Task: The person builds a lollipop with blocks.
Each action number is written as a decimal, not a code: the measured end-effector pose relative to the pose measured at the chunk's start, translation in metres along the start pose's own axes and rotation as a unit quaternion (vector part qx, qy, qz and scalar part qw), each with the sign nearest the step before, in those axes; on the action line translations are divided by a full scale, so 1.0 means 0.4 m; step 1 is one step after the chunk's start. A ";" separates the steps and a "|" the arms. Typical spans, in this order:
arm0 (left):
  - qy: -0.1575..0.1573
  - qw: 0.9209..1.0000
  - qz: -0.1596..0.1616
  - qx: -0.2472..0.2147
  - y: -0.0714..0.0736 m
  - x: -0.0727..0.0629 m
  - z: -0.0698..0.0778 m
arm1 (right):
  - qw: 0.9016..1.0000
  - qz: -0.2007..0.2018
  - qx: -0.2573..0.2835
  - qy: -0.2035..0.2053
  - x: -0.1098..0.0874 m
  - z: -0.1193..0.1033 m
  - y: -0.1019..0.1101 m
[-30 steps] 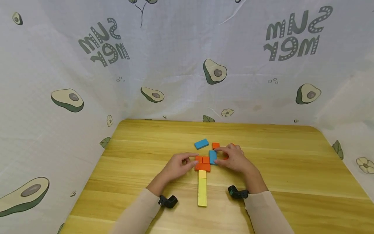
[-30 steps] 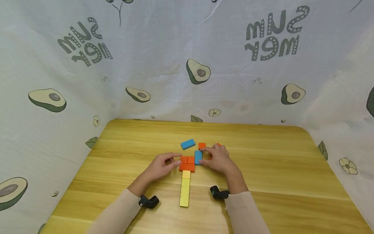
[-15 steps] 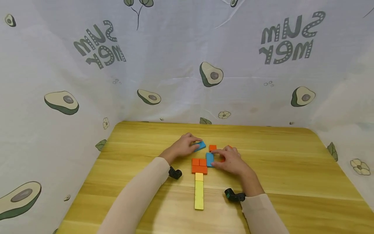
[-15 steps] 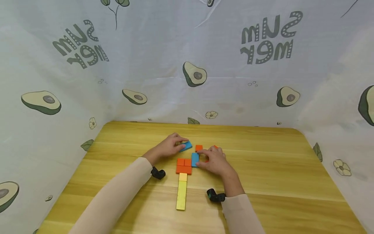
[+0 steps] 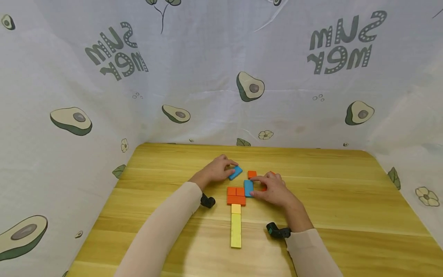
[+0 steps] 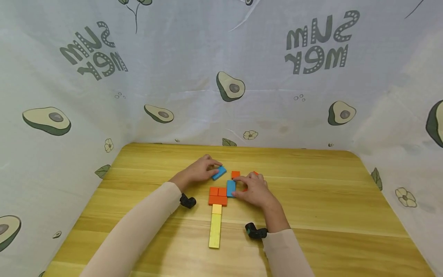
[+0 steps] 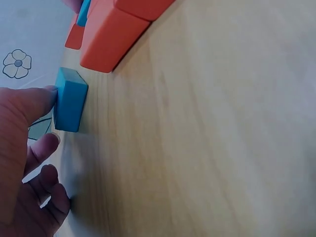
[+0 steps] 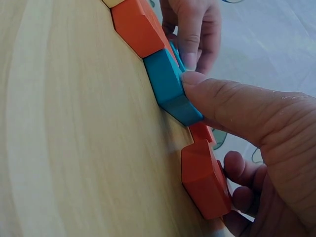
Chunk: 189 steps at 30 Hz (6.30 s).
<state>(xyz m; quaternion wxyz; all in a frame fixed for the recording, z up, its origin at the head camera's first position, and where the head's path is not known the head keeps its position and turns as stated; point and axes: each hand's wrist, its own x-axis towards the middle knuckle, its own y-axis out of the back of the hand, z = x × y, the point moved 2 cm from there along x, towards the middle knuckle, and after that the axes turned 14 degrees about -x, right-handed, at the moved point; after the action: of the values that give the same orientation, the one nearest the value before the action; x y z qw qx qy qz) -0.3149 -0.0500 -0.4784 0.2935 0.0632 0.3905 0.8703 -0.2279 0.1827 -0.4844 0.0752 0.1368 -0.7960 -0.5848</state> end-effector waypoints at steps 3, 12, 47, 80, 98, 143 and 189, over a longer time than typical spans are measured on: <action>0.001 1.000 0.008 -0.004 0.006 -0.004 -0.001 | 1.000 0.002 0.002 0.002 0.001 0.000 0.002; 0.029 0.997 -0.064 -0.037 0.020 -0.016 -0.016 | 1.000 -0.002 0.003 0.004 0.001 -0.003 0.002; 0.045 0.985 0.035 -0.162 0.025 -0.110 -0.071 | 1.000 0.000 0.005 0.005 0.000 0.003 -0.006; -0.024 0.983 0.125 -0.131 -0.054 -0.208 -0.078 | 1.000 -0.001 0.006 0.001 0.004 0.005 -0.001; -0.031 0.984 0.127 -0.122 -0.061 -0.205 -0.087 | 1.000 0.001 0.005 0.008 0.000 0.003 0.003; -0.064 0.984 0.141 -0.091 -0.069 -0.207 -0.089 | 0.993 0.079 0.014 -0.089 0.036 0.023 0.018; -0.060 0.983 0.141 -0.099 -0.065 -0.204 -0.097 | 0.997 0.004 -0.023 -0.077 0.107 0.056 0.018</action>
<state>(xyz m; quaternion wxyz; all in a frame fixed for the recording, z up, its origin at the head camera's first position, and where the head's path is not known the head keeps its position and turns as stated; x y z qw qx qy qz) -0.2491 -0.1071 -0.5139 0.1951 0.1403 0.2713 0.9320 -0.2757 0.1919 -0.4861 0.0194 0.0860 -0.7864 -0.6114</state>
